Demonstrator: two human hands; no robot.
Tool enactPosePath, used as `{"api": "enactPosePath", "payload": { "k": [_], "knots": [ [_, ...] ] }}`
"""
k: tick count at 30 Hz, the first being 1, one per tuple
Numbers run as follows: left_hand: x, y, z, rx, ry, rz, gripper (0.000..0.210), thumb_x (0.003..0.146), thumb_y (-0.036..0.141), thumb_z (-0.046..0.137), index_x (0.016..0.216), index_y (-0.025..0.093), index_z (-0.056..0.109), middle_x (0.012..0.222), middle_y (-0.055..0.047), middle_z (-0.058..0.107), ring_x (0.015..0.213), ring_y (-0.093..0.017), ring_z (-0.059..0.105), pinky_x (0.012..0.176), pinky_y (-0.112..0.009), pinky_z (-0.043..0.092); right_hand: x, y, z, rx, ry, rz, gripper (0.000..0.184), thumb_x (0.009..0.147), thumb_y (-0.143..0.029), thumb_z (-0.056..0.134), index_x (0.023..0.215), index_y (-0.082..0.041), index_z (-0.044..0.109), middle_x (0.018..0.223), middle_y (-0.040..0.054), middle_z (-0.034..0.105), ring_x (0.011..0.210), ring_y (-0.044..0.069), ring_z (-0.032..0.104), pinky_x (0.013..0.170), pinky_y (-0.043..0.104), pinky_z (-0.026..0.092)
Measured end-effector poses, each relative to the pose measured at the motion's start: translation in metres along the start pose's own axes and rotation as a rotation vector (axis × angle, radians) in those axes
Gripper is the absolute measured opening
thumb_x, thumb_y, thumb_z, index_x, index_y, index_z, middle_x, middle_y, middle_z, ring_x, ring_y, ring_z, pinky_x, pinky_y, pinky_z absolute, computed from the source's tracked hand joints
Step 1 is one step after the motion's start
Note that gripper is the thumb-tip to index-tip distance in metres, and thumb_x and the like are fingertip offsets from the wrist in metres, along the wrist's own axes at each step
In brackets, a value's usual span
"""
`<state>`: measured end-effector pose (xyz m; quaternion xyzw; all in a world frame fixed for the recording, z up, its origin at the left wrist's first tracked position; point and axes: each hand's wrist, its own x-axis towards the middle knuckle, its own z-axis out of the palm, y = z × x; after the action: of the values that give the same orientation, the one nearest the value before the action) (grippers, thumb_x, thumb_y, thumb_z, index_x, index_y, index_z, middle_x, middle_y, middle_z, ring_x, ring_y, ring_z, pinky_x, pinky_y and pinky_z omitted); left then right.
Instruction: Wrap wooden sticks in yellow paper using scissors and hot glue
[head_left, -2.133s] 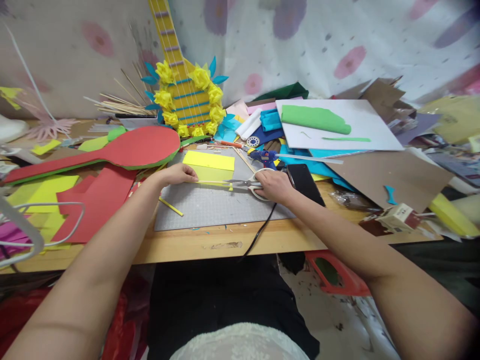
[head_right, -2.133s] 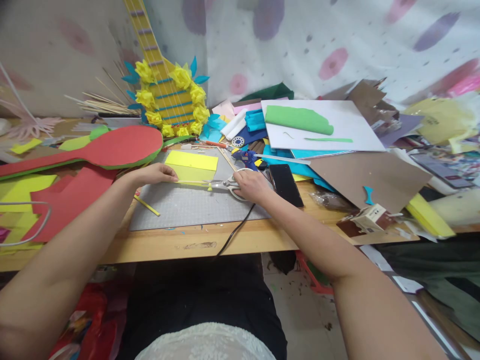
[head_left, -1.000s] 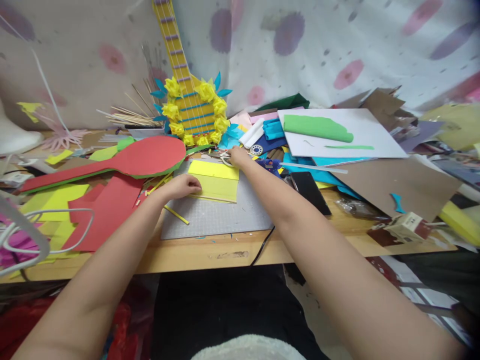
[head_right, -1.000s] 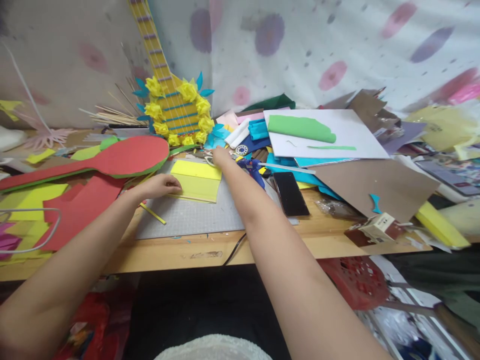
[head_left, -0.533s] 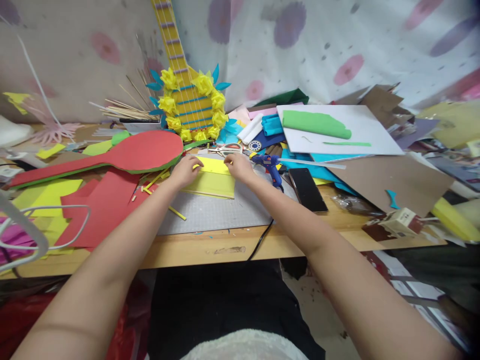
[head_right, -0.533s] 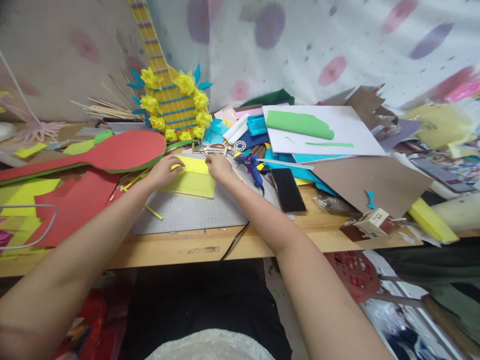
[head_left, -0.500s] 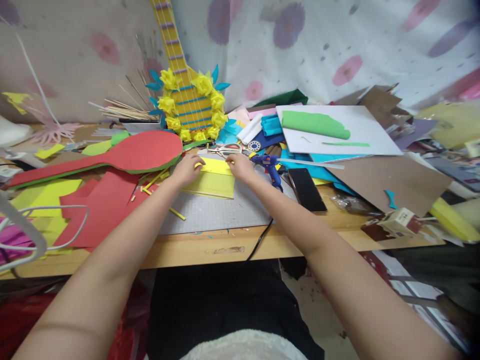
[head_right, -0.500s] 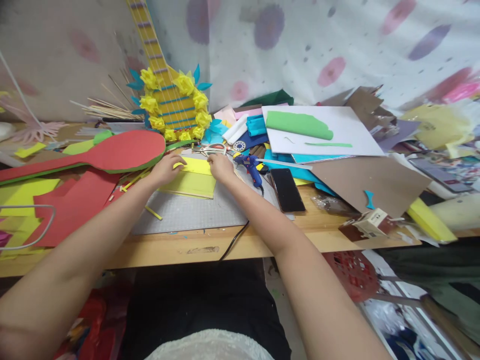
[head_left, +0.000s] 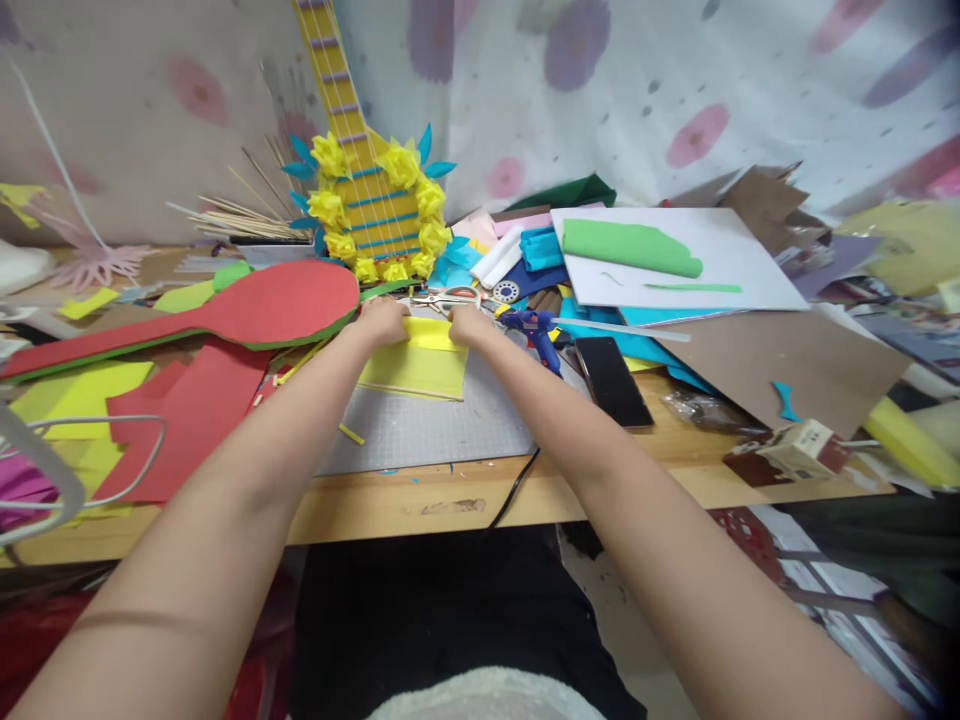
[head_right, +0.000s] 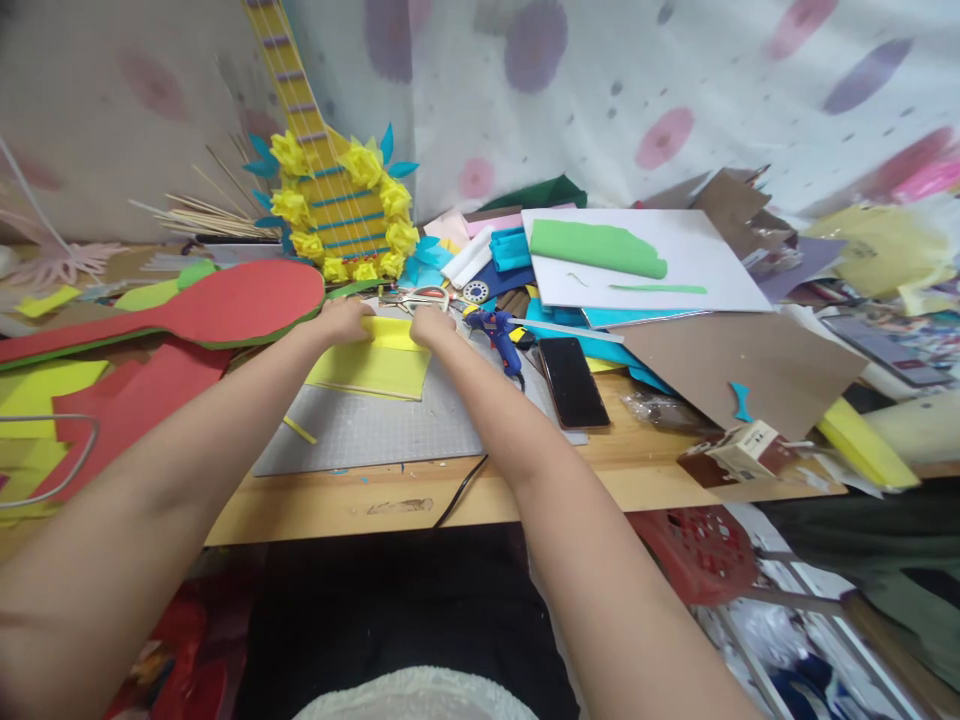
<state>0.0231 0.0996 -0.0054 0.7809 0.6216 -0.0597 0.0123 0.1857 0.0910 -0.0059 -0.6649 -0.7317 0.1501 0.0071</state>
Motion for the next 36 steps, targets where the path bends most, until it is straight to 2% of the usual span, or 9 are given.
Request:
{"api": "enactPosePath", "payload": {
  "k": [3,6,8,11,14,17,21,27,36],
  "knots": [
    [-0.005,-0.002,-0.005,-0.061,-0.008,-0.039,0.036,0.064,0.022,0.056,0.100,0.021,0.064,0.105,-0.009,0.064,0.095,-0.026,0.057,0.078,-0.031,0.043,0.005,0.000,-0.001,-0.015,0.033,-0.015,0.036,0.077,-0.011,0.047,0.112,-0.013,0.057,0.120,0.0153,0.055,0.105,0.026,0.055,0.083,0.036,0.045],
    [-0.011,-0.002,-0.002,-0.121,0.057,-0.073,0.033,0.065,0.022,0.055,0.097,0.021,0.062,0.101,-0.007,0.064,0.091,-0.023,0.058,0.073,-0.029,0.044,0.012,-0.002,0.002,-0.026,0.214,-0.054,0.035,0.082,-0.009,0.038,0.112,-0.015,0.055,0.113,0.0130,0.059,0.102,0.023,0.056,0.082,0.036,0.044],
    [-0.015,-0.002,0.001,-0.148,0.148,-0.054,0.035,0.067,0.021,0.056,0.102,0.021,0.060,0.103,-0.008,0.061,0.094,-0.024,0.056,0.077,-0.031,0.043,0.018,-0.003,0.005,-0.032,0.302,-0.100,0.036,0.084,-0.008,0.033,0.111,-0.016,0.054,0.112,0.0126,0.058,0.100,0.022,0.055,0.081,0.036,0.044],
    [-0.025,-0.001,0.004,-0.206,0.367,-0.027,0.039,0.070,0.018,0.055,0.109,0.018,0.055,0.109,-0.012,0.055,0.103,-0.027,0.051,0.086,-0.037,0.039,0.020,-0.003,0.011,0.006,0.336,-0.157,0.037,0.082,-0.006,0.034,0.113,-0.017,0.052,0.114,0.0125,0.054,0.099,0.023,0.055,0.078,0.036,0.044],
    [-0.041,0.004,0.008,-0.318,0.537,0.034,0.027,0.075,0.019,0.052,0.101,0.018,0.057,0.104,-0.010,0.055,0.103,-0.024,0.049,0.088,-0.037,0.037,0.009,0.003,0.014,0.106,0.414,-0.256,0.036,0.078,-0.010,0.044,0.113,-0.018,0.051,0.119,0.0124,0.049,0.102,0.024,0.051,0.079,0.036,0.044],
    [-0.061,0.014,0.020,-0.436,0.469,0.167,0.014,0.079,0.023,0.051,0.088,0.017,0.060,0.087,-0.006,0.057,0.086,-0.019,0.053,0.079,-0.032,0.040,-0.015,0.020,0.018,0.202,0.458,-0.456,0.026,0.075,-0.018,0.056,0.101,-0.017,0.058,0.115,0.0110,0.048,0.106,0.023,0.048,0.086,0.035,0.040],
    [-0.082,0.029,0.042,-0.477,0.395,0.272,0.015,0.078,0.030,0.055,0.084,0.018,0.062,0.085,-0.005,0.058,0.082,-0.018,0.052,0.074,-0.030,0.040,-0.046,0.050,0.031,0.229,0.339,-0.646,0.008,0.077,-0.022,0.056,0.080,-0.019,0.062,0.091,0.0057,0.055,0.092,0.019,0.051,0.083,0.032,0.039],
    [-0.088,0.040,0.056,-0.503,0.389,0.205,0.013,0.080,0.026,0.053,0.080,0.019,0.064,0.081,-0.005,0.060,0.082,-0.019,0.052,0.074,-0.030,0.040,-0.051,0.075,0.051,0.318,0.368,-0.583,0.007,0.077,-0.019,0.056,0.077,-0.018,0.063,0.080,0.0038,0.058,0.080,0.016,0.051,0.077,0.029,0.039],
    [-0.083,0.040,0.052,-0.513,0.355,0.143,0.014,0.074,0.015,0.051,0.071,0.019,0.064,0.079,-0.004,0.062,0.080,-0.018,0.054,0.072,-0.030,0.042,-0.047,0.075,0.053,0.356,0.356,-0.605,0.007,0.074,-0.016,0.057,0.070,-0.017,0.062,0.077,0.0028,0.060,0.079,0.015,0.052,0.075,0.027,0.039]
  ]
}}
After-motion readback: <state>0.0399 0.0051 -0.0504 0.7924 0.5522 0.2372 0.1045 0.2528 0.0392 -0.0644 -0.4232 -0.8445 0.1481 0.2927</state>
